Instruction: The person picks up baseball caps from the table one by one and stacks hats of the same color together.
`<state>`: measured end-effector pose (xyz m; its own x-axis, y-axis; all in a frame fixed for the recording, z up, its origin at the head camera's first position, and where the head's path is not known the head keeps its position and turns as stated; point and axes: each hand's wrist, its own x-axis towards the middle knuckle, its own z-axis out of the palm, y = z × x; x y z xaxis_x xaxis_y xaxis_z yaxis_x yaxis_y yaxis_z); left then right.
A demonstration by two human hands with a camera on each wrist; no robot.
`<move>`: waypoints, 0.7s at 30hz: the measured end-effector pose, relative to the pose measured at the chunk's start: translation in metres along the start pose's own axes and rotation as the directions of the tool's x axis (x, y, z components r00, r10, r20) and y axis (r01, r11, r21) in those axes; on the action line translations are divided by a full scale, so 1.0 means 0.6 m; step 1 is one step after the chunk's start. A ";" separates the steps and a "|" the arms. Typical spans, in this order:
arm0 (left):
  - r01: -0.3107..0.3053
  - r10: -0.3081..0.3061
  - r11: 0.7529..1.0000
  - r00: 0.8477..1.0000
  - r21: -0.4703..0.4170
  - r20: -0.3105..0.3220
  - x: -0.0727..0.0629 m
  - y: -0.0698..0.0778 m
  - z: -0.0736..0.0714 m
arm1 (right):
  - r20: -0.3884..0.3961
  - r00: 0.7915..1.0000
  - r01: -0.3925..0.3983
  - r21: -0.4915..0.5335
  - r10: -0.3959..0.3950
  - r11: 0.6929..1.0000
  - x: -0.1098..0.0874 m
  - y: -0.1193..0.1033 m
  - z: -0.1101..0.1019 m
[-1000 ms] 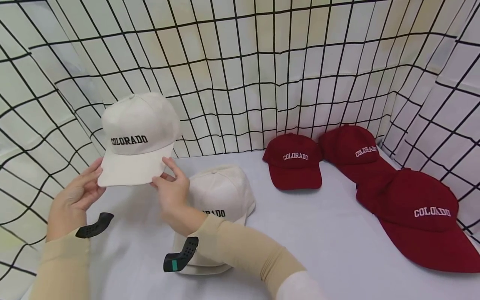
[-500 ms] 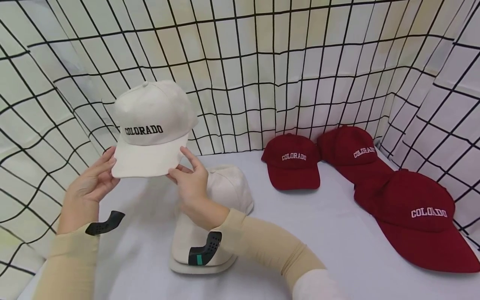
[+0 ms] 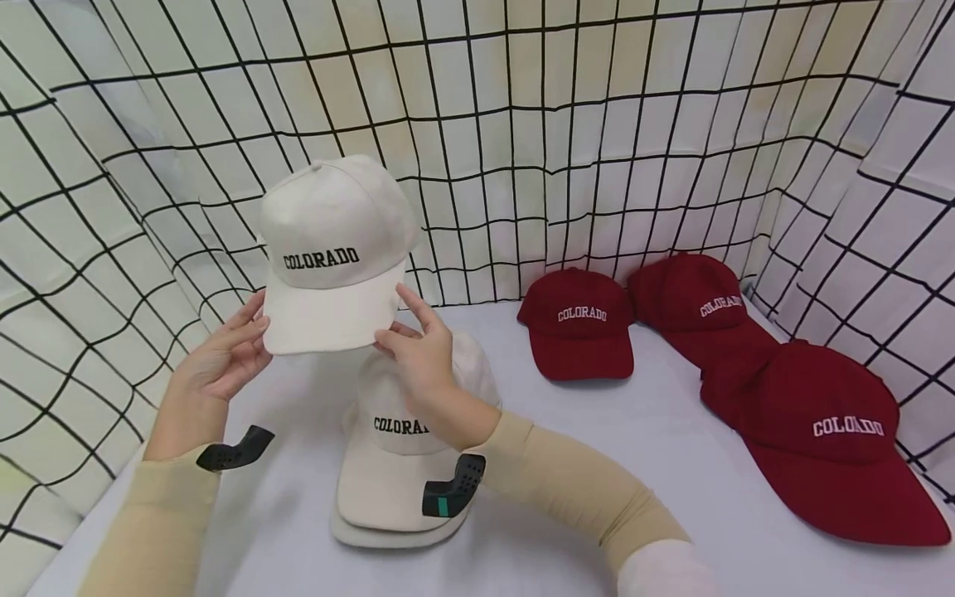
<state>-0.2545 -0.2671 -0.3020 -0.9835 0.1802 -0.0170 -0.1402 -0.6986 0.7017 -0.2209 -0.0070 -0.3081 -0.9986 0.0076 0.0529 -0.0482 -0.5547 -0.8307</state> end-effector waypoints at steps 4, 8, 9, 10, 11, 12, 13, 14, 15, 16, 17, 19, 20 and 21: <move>0.007 -0.006 0.999 1.000 0.047 -0.023 0.003 -0.008 0.012 | 0.025 1.000 -0.011 -0.052 0.012 0.999 0.006 -0.013 -0.018; 0.025 -0.020 0.994 0.998 0.106 -0.054 0.003 -0.020 0.019 | 0.063 0.997 -0.029 -0.103 0.036 0.994 0.009 -0.022 -0.038; 0.032 -0.026 0.993 0.998 0.114 -0.056 0.003 -0.023 0.020 | 0.073 0.996 -0.033 -0.110 0.041 0.993 0.010 -0.023 -0.042; 0.038 -0.032 0.992 0.998 0.120 -0.055 0.003 -0.025 0.021 | 0.080 0.996 -0.034 -0.115 0.044 0.993 0.010 -0.025 -0.047; 0.044 -0.038 0.991 0.998 0.127 -0.056 0.003 -0.027 0.022 | 0.087 0.995 -0.036 -0.118 0.046 0.992 0.010 -0.027 -0.051; 0.050 -0.042 0.990 0.998 0.135 -0.055 0.004 -0.029 0.023 | 0.091 0.995 -0.041 -0.117 0.052 0.992 0.011 -0.028 -0.055; 0.053 -0.046 0.988 0.998 0.148 -0.054 0.004 -0.030 0.024 | 0.092 0.994 -0.047 -0.122 0.058 0.991 0.012 -0.030 -0.060; 0.057 -0.049 0.985 0.997 0.160 -0.054 0.004 -0.031 0.025 | 0.094 0.994 -0.052 -0.127 0.064 0.991 0.012 -0.032 -0.064; 0.060 -0.051 0.983 0.997 0.173 -0.053 0.004 -0.032 0.026 | 0.098 0.993 -0.054 -0.134 0.068 0.989 0.013 -0.035 -0.067; 0.061 -0.051 0.980 0.997 0.191 -0.055 0.005 -0.033 0.028 | 0.100 0.992 -0.058 -0.141 0.072 0.988 0.014 -0.037 -0.071; 0.062 -0.052 0.976 0.997 0.210 -0.055 0.005 -0.034 0.030 | 0.103 0.992 -0.063 -0.150 0.079 0.987 0.015 -0.040 -0.075; 0.066 -0.053 0.969 0.997 0.238 -0.057 0.005 -0.036 0.035 | 0.104 0.990 -0.077 -0.170 0.096 0.982 0.018 -0.047 -0.082; 0.069 -0.056 0.967 0.997 0.245 -0.057 0.005 -0.037 0.037 | 0.108 0.989 -0.081 -0.182 0.101 0.980 0.019 -0.050 -0.085; 0.073 -0.060 0.965 0.997 0.251 -0.057 0.005 -0.038 0.040 | 0.108 0.988 -0.087 -0.195 0.110 0.977 0.020 -0.054 -0.089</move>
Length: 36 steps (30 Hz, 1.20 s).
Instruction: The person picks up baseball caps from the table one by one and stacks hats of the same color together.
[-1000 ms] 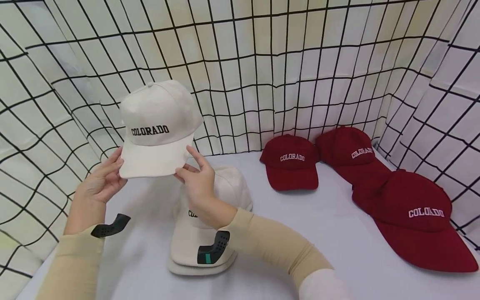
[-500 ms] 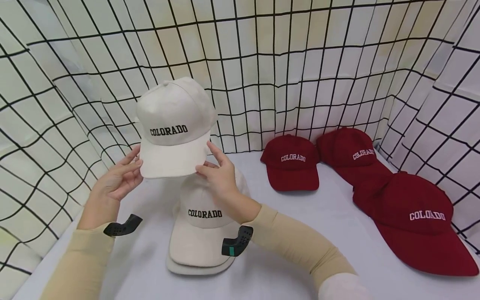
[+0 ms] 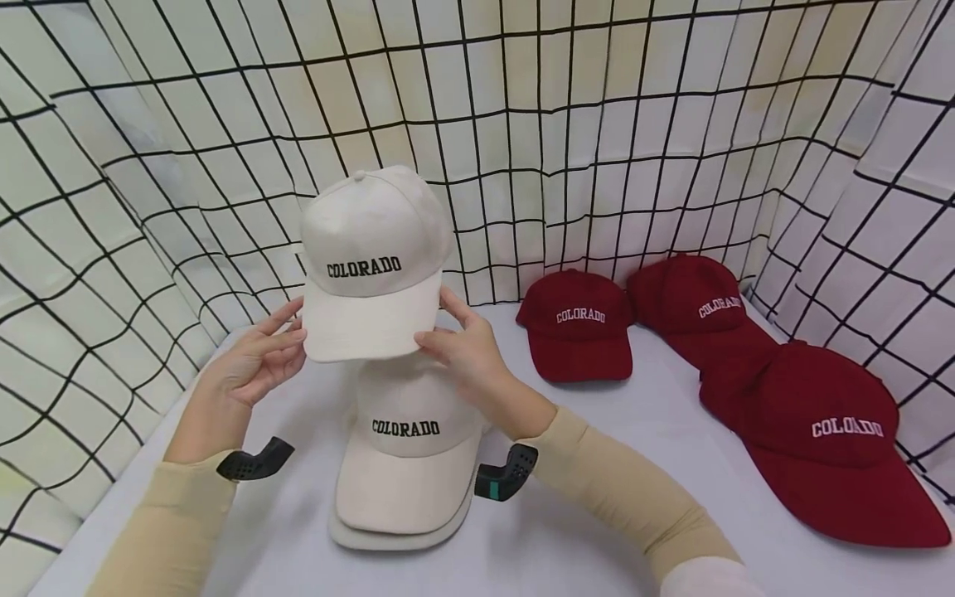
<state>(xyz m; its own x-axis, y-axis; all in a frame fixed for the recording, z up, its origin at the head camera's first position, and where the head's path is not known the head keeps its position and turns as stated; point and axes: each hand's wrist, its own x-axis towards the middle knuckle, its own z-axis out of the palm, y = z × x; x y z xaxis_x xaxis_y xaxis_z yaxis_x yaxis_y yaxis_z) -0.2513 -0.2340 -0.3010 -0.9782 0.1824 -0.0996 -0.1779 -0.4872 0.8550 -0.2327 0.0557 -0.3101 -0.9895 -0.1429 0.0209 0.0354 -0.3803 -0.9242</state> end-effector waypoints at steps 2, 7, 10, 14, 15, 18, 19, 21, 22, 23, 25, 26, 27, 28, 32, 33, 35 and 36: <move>0.011 -0.011 1.000 1.000 0.009 0.003 0.000 -0.003 0.006 | 0.009 1.000 -0.009 -0.025 0.009 1.000 -0.001 -0.006 -0.009; 0.027 -0.027 0.999 1.000 0.034 0.016 0.002 -0.011 0.019 | 0.022 0.999 -0.023 -0.071 0.025 0.997 -0.005 -0.016 -0.029; 0.031 -0.032 0.998 0.999 0.056 0.019 0.002 -0.017 0.023 | 0.026 0.999 -0.042 -0.097 0.045 0.994 -0.010 -0.015 -0.038; 0.046 -0.047 0.997 0.999 0.063 0.006 0.003 -0.026 0.027 | 0.047 0.997 -0.056 -0.128 0.062 0.990 -0.017 -0.011 -0.050; 0.050 -0.050 0.997 0.999 0.067 0.004 0.003 -0.028 0.027 | 0.051 0.997 -0.059 -0.136 0.066 0.989 -0.019 -0.011 -0.053; 0.058 -0.059 0.995 0.998 0.085 0.003 0.005 -0.033 0.029 | 0.047 0.995 -0.081 -0.162 0.090 0.983 -0.023 -0.008 -0.060; 0.063 -0.063 0.994 0.998 0.087 0.005 0.005 -0.034 0.030 | 0.046 0.994 -0.087 -0.168 0.096 0.982 -0.024 -0.007 -0.062; 0.070 -0.072 0.994 0.997 0.086 0.016 0.005 -0.037 0.030 | 0.044 0.993 -0.098 -0.185 0.108 0.978 -0.026 -0.007 -0.066; 0.075 -0.077 0.993 0.997 0.088 0.017 0.004 -0.038 0.031 | 0.046 0.993 -0.100 -0.195 0.110 0.976 -0.027 -0.007 -0.067; 0.079 -0.081 0.993 0.996 0.087 0.023 0.003 -0.039 0.031 | 0.051 0.993 -0.097 -0.202 0.110 0.974 -0.029 -0.007 -0.069; 0.087 -0.090 0.992 0.995 0.088 0.033 0.002 -0.042 0.031 | 0.060 0.992 -0.093 -0.223 0.109 0.970 -0.032 -0.008 -0.073; 0.088 -0.091 0.992 0.995 0.094 0.038 0.001 -0.044 0.031 | 0.064 0.992 -0.090 -0.232 0.108 0.968 -0.034 -0.008 -0.075; 0.089 -0.094 0.991 0.995 0.104 0.038 0.000 -0.046 0.031 | 0.068 0.992 -0.088 -0.237 0.107 0.967 -0.035 -0.008 -0.078; 0.089 -0.094 0.989 0.995 0.117 0.039 0.000 -0.048 0.031 | 0.067 0.992 -0.090 -0.242 0.110 0.966 -0.037 -0.008 -0.080; 0.094 -0.101 0.985 0.994 0.148 0.044 -0.002 -0.056 0.029 | 0.055 0.990 -0.114 -0.255 0.132 0.960 -0.041 -0.004 -0.086; 0.097 -0.105 0.983 0.993 0.154 0.044 -0.002 -0.057 0.028 | 0.049 0.989 -0.123 -0.258 0.140 0.958 -0.042 -0.004 -0.087; 0.102 -0.110 0.981 0.993 0.164 0.040 -0.003 -0.060 0.027 | 0.046 0.987 -0.134 -0.260 0.151 0.956 -0.045 -0.002 -0.088; 0.102 -0.109 0.980 0.993 0.173 0.036 -0.003 -0.061 0.026 | 0.048 0.987 -0.137 -0.262 0.154 0.955 -0.046 -0.001 -0.089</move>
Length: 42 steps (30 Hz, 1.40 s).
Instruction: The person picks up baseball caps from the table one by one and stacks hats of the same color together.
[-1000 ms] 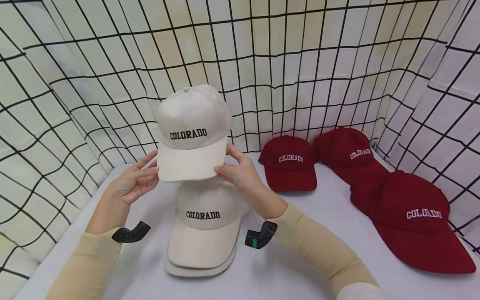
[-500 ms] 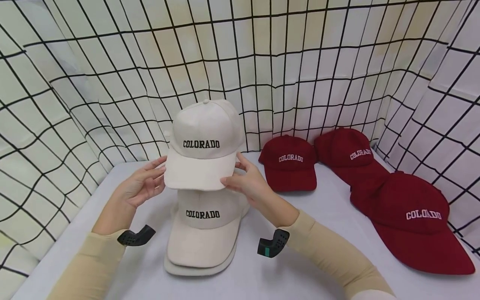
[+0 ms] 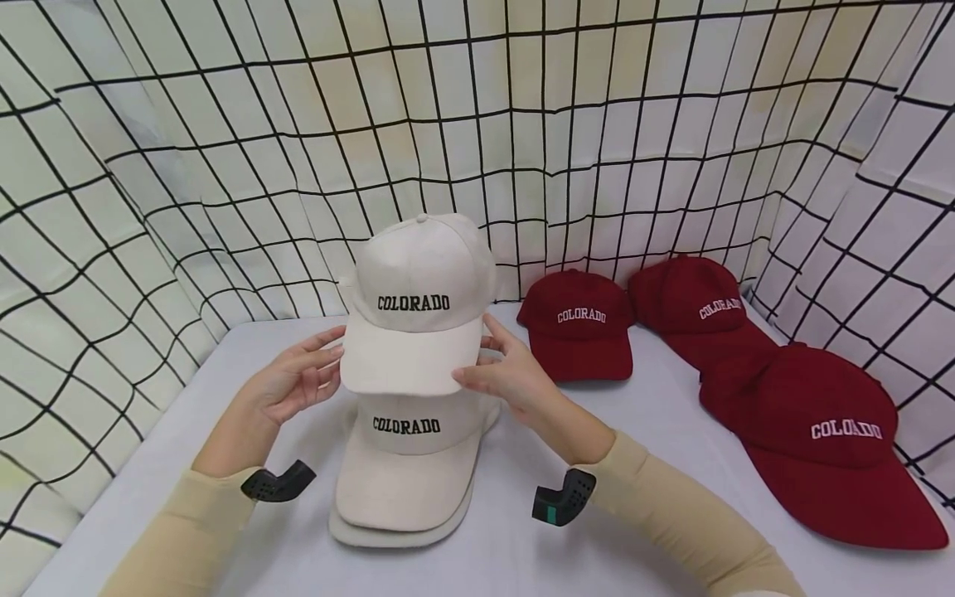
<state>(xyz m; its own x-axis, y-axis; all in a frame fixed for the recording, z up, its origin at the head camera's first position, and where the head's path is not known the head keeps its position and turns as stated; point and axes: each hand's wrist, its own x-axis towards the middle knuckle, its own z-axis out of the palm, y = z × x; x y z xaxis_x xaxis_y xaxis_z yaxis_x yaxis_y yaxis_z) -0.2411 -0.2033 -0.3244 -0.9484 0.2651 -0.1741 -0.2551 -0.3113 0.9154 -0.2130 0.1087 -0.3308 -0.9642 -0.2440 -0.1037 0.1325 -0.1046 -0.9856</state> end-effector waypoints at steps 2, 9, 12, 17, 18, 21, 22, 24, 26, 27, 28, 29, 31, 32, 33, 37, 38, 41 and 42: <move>0.005 -0.006 1.000 1.000 0.011 0.004 0.000 -0.002 -0.001 | 0.004 1.000 -0.004 0.001 0.004 1.000 -0.001 0.003 -0.001; 0.045 -0.044 0.999 0.999 0.025 -0.008 0.002 -0.012 -0.005 | 0.012 1.000 -0.013 0.033 0.013 0.999 -0.004 0.011 -0.007; 0.052 -0.052 0.998 0.998 0.029 -0.018 0.001 -0.015 -0.005 | 0.009 1.000 -0.023 0.041 0.023 0.999 -0.006 0.014 -0.008; 0.054 -0.054 0.998 0.998 0.034 -0.014 0.000 -0.019 -0.003 | 0.001 0.998 -0.059 0.074 0.059 0.996 -0.009 0.018 -0.009; 0.057 -0.056 0.998 0.998 0.033 -0.008 0.000 -0.020 -0.003 | 0.001 0.998 -0.063 0.081 0.063 0.995 -0.010 0.019 -0.010; 0.067 -0.067 0.997 0.998 0.032 0.009 0.000 -0.025 -0.004 | -0.003 0.997 -0.076 0.105 0.077 0.992 -0.010 0.022 -0.012; 0.068 -0.069 0.997 0.998 0.033 0.011 0.000 -0.026 -0.005 | -0.005 0.997 -0.079 0.108 0.080 0.991 -0.011 0.023 -0.012; 0.070 -0.071 0.997 0.997 0.036 0.017 0.000 -0.029 -0.005 | -0.006 0.996 -0.087 0.117 0.089 0.989 -0.011 0.024 -0.013; 0.070 -0.070 0.997 0.997 0.041 0.014 0.000 -0.030 -0.005 | -0.008 0.995 -0.100 0.132 0.101 0.986 -0.011 0.025 -0.013; 0.070 -0.071 0.997 0.997 0.041 0.012 0.000 -0.031 -0.005 | -0.008 0.994 -0.106 0.140 0.108 0.985 -0.011 0.025 -0.013; 0.072 -0.073 0.997 0.997 0.041 0.011 0.000 -0.032 -0.005 | -0.006 0.994 -0.110 0.150 0.112 0.983 -0.011 0.025 -0.013; 0.075 -0.076 0.996 0.997 0.042 0.010 0.000 -0.032 -0.005 | -0.004 0.993 -0.114 0.160 0.116 0.981 -0.012 0.025 -0.014; 0.082 -0.082 0.996 0.997 0.045 0.009 0.000 -0.033 -0.004 | 0.002 0.993 -0.119 0.185 0.121 0.975 -0.013 0.026 -0.014; 0.086 -0.086 0.995 0.996 0.046 0.008 0.001 -0.034 -0.004 | 0.004 0.992 -0.121 0.197 0.123 0.973 -0.013 0.027 -0.015; 0.088 -0.089 0.995 0.996 0.048 0.008 0.001 -0.034 -0.004 | 0.007 0.992 -0.122 0.209 0.124 0.970 -0.014 0.027 -0.016; 0.093 -0.094 0.994 0.996 0.063 0.003 0.001 -0.035 -0.005 | 0.018 0.992 -0.125 0.252 0.124 0.960 -0.013 0.032 -0.018; 0.094 -0.094 0.993 0.996 0.068 0.001 0.001 -0.035 -0.005 | 0.022 0.992 -0.124 0.258 0.122 0.958 -0.013 0.033 -0.018; 0.099 -0.099 0.992 0.995 0.078 -0.007 0.001 -0.036 -0.005 | 0.025 0.992 -0.124 0.272 0.121 0.954 -0.013 0.035 -0.018; 0.101 -0.101 0.992 0.995 0.081 -0.010 0.001 -0.036 -0.006 | 0.026 0.992 -0.124 0.275 0.122 0.954 -0.013 0.036 -0.019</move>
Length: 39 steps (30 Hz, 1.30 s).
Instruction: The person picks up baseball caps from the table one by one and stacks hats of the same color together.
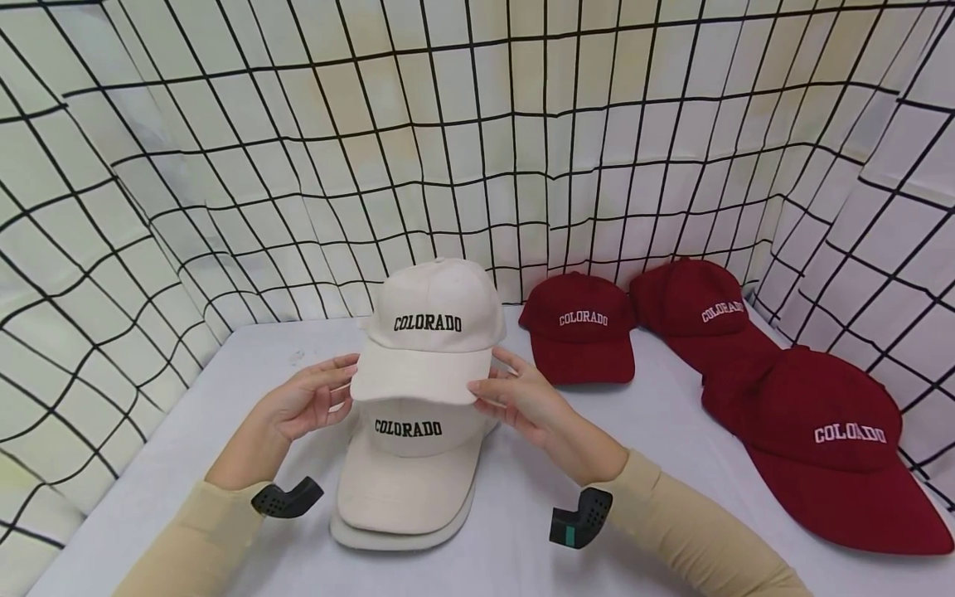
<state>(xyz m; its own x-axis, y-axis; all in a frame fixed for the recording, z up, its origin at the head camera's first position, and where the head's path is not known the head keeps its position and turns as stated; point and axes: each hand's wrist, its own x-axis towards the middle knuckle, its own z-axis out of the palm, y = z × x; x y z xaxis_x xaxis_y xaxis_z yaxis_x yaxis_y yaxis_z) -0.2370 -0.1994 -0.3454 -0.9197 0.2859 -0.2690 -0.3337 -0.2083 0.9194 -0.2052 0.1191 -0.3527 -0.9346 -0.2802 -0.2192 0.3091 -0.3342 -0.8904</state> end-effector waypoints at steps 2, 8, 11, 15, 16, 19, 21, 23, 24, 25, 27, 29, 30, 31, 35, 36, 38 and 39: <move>0.006 -0.006 1.000 1.000 0.004 -0.002 0.000 -0.001 0.000 | -0.002 1.000 -0.003 0.009 0.003 1.000 -0.001 -0.001 -0.001; 0.018 -0.018 0.999 1.000 0.036 0.007 0.001 0.000 0.002 | -0.026 0.999 -0.038 0.077 0.040 0.996 -0.004 -0.006 -0.002; 0.028 -0.028 0.999 1.000 0.043 0.005 0.001 0.000 0.003 | -0.040 0.997 -0.062 0.122 0.067 0.991 -0.002 -0.007 -0.002; 0.041 -0.041 0.999 0.999 0.031 0.004 0.001 -0.002 0.001 | -0.050 0.995 -0.078 0.164 0.087 0.983 -0.002 -0.005 0.001; 0.044 -0.044 0.999 0.999 0.030 0.002 0.001 -0.003 0.000 | -0.048 0.995 -0.078 0.168 0.087 0.983 -0.002 -0.004 0.001; 0.052 -0.052 0.998 0.999 0.029 -0.003 0.001 -0.005 -0.002 | -0.042 0.995 -0.079 0.177 0.088 0.981 -0.003 -0.003 0.004; 0.058 -0.058 0.998 0.998 0.032 -0.004 0.000 -0.006 -0.004 | -0.041 0.995 -0.080 0.180 0.088 0.980 -0.003 -0.003 0.005; 0.061 -0.061 0.997 0.998 0.038 -0.006 0.000 -0.006 -0.005 | -0.035 0.996 -0.080 0.179 0.088 0.981 -0.003 -0.002 0.007; 0.061 -0.061 0.997 0.998 0.043 -0.006 0.000 -0.006 -0.005 | -0.035 0.995 -0.081 0.180 0.088 0.980 -0.003 -0.002 0.007; 0.061 -0.060 0.997 0.998 0.049 -0.007 0.000 -0.006 -0.006 | -0.035 0.995 -0.080 0.179 0.088 0.981 -0.003 -0.001 0.007; 0.059 -0.059 0.996 0.998 0.065 -0.005 0.000 -0.006 -0.007 | -0.034 0.996 -0.078 0.175 0.085 0.981 -0.002 0.002 0.006; 0.060 -0.059 0.995 0.998 0.079 -0.004 -0.001 -0.006 -0.009 | -0.032 0.996 -0.078 0.171 0.085 0.982 -0.003 0.005 0.006; 0.061 -0.060 0.995 0.998 0.083 -0.003 -0.002 -0.007 -0.010 | -0.030 0.996 -0.078 0.169 0.085 0.983 -0.004 0.007 0.006; 0.062 -0.062 0.994 0.998 0.088 -0.003 -0.002 -0.007 -0.011 | -0.028 0.996 -0.078 0.163 0.084 0.983 -0.005 0.009 0.006; 0.069 -0.069 0.993 0.998 0.093 0.005 -0.004 -0.010 -0.015 | -0.026 0.996 -0.075 0.152 0.080 0.985 -0.007 0.016 0.008; 0.069 -0.070 0.993 0.998 0.094 0.004 -0.004 -0.011 -0.016 | -0.026 0.997 -0.070 0.151 0.075 0.986 -0.007 0.017 0.008; 0.071 -0.072 0.992 0.997 0.102 0.009 -0.004 -0.012 -0.019 | -0.022 0.998 -0.059 0.138 0.062 0.989 -0.009 0.018 0.009; 0.072 -0.073 0.991 0.997 0.109 0.012 -0.004 -0.012 -0.021 | -0.016 0.998 -0.054 0.131 0.056 0.990 -0.011 0.018 0.010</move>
<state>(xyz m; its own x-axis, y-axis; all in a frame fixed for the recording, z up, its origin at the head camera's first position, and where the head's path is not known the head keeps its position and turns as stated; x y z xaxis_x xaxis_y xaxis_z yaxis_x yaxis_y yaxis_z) -0.2347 -0.2106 -0.3553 -0.8901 0.3120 -0.3323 -0.3742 -0.0840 0.9235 -0.1947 0.1121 -0.3588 -0.9184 -0.2844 -0.2750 0.3790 -0.4333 -0.8177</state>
